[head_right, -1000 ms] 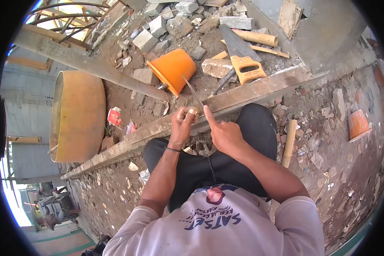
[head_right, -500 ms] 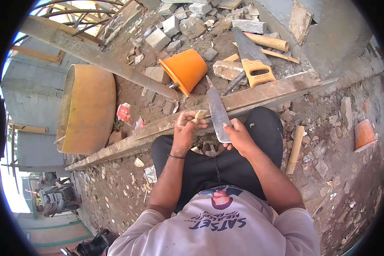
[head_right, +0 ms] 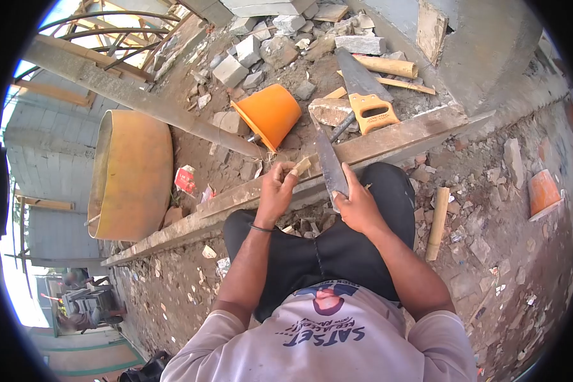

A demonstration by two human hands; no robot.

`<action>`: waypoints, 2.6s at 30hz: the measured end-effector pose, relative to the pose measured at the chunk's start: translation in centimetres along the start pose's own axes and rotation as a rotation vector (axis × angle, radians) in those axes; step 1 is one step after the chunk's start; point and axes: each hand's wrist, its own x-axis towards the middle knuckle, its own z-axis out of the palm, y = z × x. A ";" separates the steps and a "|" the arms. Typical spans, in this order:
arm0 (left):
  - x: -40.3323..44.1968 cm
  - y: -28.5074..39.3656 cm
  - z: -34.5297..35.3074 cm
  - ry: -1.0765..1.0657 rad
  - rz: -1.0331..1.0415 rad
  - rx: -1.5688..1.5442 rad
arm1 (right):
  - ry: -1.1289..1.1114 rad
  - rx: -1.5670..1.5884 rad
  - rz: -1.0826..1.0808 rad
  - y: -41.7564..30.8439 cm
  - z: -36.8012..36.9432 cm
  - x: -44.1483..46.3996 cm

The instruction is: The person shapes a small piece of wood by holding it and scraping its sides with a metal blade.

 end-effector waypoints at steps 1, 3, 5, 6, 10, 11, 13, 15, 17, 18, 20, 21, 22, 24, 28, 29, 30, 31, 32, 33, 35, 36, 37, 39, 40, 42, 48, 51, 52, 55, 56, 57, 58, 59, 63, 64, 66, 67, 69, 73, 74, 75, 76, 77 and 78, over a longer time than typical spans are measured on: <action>0.4 0.0 0.4 -0.005 -0.001 -0.003 | 0.059 -0.123 -0.029 0.1 -0.3 -0.2; 1.2 0.3 1.2 -0.013 -0.030 0.039 | 0.133 -0.270 -0.313 -0.1 -1.0 -0.4; 1.8 0.6 1.7 -0.008 -0.123 -0.080 | 0.120 -0.349 -0.308 -0.8 -1.2 -0.8; 2.0 0.8 1.9 0.006 -0.215 -0.196 | 0.099 -0.427 -0.309 -1.3 -1.1 -1.0; 2.3 1.3 2.0 -0.037 -0.186 -0.193 | 0.061 -0.563 -0.311 -2.5 -0.2 -1.3; 2.3 0.9 2.0 -0.036 -0.192 -0.193 | 0.070 -0.568 -0.339 -2.4 0.1 -1.4; 2.2 0.0 2.1 -0.054 -0.129 -0.204 | 0.078 -0.570 -0.364 -2.4 0.2 -1.4; 1.9 -0.2 2.2 -0.055 -0.106 -0.202 | 0.049 -0.655 -0.333 -2.7 -0.2 -1.5; 1.8 -0.1 2.5 -0.064 -0.081 -0.201 | 0.049 -0.641 -0.321 -2.2 -0.4 -1.3; 1.8 0.0 2.7 -0.049 -0.091 -0.229 | 0.043 -0.631 -0.317 -2.0 -0.5 -1.2; 1.7 0.1 3.0 -0.034 -0.110 -0.258 | 0.066 -0.596 -0.322 -2.2 -0.4 -1.3; 1.7 0.1 3.2 -0.011 -0.129 -0.255 | 0.088 -0.561 -0.333 -2.3 -0.3 -1.4; 1.8 0.2 3.3 0.013 -0.148 -0.252 | 0.084 -0.561 -0.328 -2.3 -0.1 -1.4; 1.6 -0.1 3.6 0.032 -0.129 -0.223 | 0.092 -0.582 -0.342 -2.4 0.2 -1.5; 1.7 -0.5 3.8 0.048 -0.109 -0.212 | 0.088 -0.588 -0.332 -3.1 -1.1 -1.2; 1.7 -0.4 3.8 0.050 -0.116 -0.213 | 0.186 -0.537 -0.410 -3.6 -1.1 -1.2; 1.7 -0.4 3.7 0.045 -0.121 -0.219 | 0.283 -0.482 -0.483 -3.8 -0.9 -1.3; 1.7 -0.2 3.7 0.037 -0.123 -0.224 | 0.356 -0.456 -0.523 -4.0 -0.6 -1.4; 1.7 -0.3 3.7 0.036 -0.125 -0.222 | 0.356 -0.454 -0.521 -3.8 -0.4 -1.5; 1.6 -0.3 3.7 0.039 -0.121 -0.235 | 0.250 -0.483 -0.450 -3.5 -0.2 -1.6; 1.6 -0.2 3.7 0.037 -0.109 -0.248 | 0.083 -0.541 -0.304 -2.6 0.3 -1.6; 1.5 -0.1 3.6 0.036 -0.132 -0.221 | 0.089 -0.542 -0.306 -2.3 0.0 -1.5; 1.7 -0.1 3.6 0.040 -0.152 -0.197 | 0.090 -0.551 -0.332 -2.0 -0.5 -1.1; 1.6 -0.5 3.6 0.036 -0.131 -0.211 | 0.075 -0.550 -0.339 -2.9 -0.7 -1.5; 1.8 -0.9 3.7 0.031 -0.097 -0.228 | 0.196 -0.517 -0.412 -3.5 -1.1 -1.5; 1.6 -0.7 3.8 0.045 -0.107 -0.231 | 0.306 -0.480 -0.476 -3.7 -0.8 -1.7; 1.8 -0.7 3.9 0.062 -0.107 -0.249 | 0.069 -0.608 -0.344 -2.2 -0.1 -1.8; 1.3 -1.1 3.6 0.046 -0.121 -0.259 | 0.219 -0.534 -0.465 -3.9 -0.9 -1.4; 1.7 -1.1 3.7 0.041 -0.096 -0.259 | 0.218 -0.535 -0.464 -4.2 -0.9 -1.3; 1.6 -0.7 3.9 0.063 -0.103 -0.258 | 0.474 -0.480 -0.573 -4.1 -0.2 -1.5; 1.7 -0.4 3.8 0.060 -0.096 -0.259 | 0.481 -0.481 -0.576 -3.0 0.3 -1.5; 1.7 -0.1 3.7 0.062 -0.115 -0.240 | 0.300 -0.540 -0.485 -1.9 0.8 -1.5; 1.7 0.2 3.8 0.062 -0.136 -0.220 | 0.120 -0.594 -0.387 -1.1 0.9 -1.7; 2.2 0.3 3.9 0.059 -0.121 -0.225 | 0.132 -0.614 -0.416 -1.1 0.5 -1.6; 1.4 -0.9 3.9 0.067 -0.120 -0.227 | 0.408 -0.485 -0.557 -4.3 -0.5 -1.4; 1.6 -0.9 4.0 0.079 -0.099 -0.244 | 0.407 -0.484 -0.555 -4.0 -0.2 -1.4; 1.5 -0.6 3.9 0.082 -0.112 -0.219 | 0.449 -0.456 -0.583 -2.9 0.8 -1.4; 1.6 -0.3 3.9 0.082 -0.120 -0.197 | 0.164 -0.516 -0.399 -2.4 1.0 -1.8; 1.5 -0.6 3.8 0.066 -0.119 -0.207 | 0.113 -0.496 -0.285 -1.4 1.1 -2.0; 1.6 -0.6 3.8 0.077 -0.139 -0.247 | -0.059 0.052 0.017 -0.2 0.3 -0.3; 1.9 -0.7 3.7 0.064 -0.128 -0.246 | -0.181 0.281 0.250 -1.3 -0.3 -0.1; 1.8 -0.8 3.7 0.074 -0.124 -0.249 | -0.186 0.274 0.245 -1.0 -0.4 0.2; 1.7 -0.9 3.7 0.075 -0.134 -0.266 | -0.249 0.466 0.283 -0.2 -0.6 0.5; 1.6 -0.8 3.8 0.076 -0.145 -0.282 | -0.312 0.658 0.323 0.1 -0.7 0.7; 1.6 -0.9 3.8 0.085 -0.141 -0.285 | -0.318 0.651 0.319 0.3 -0.7 0.8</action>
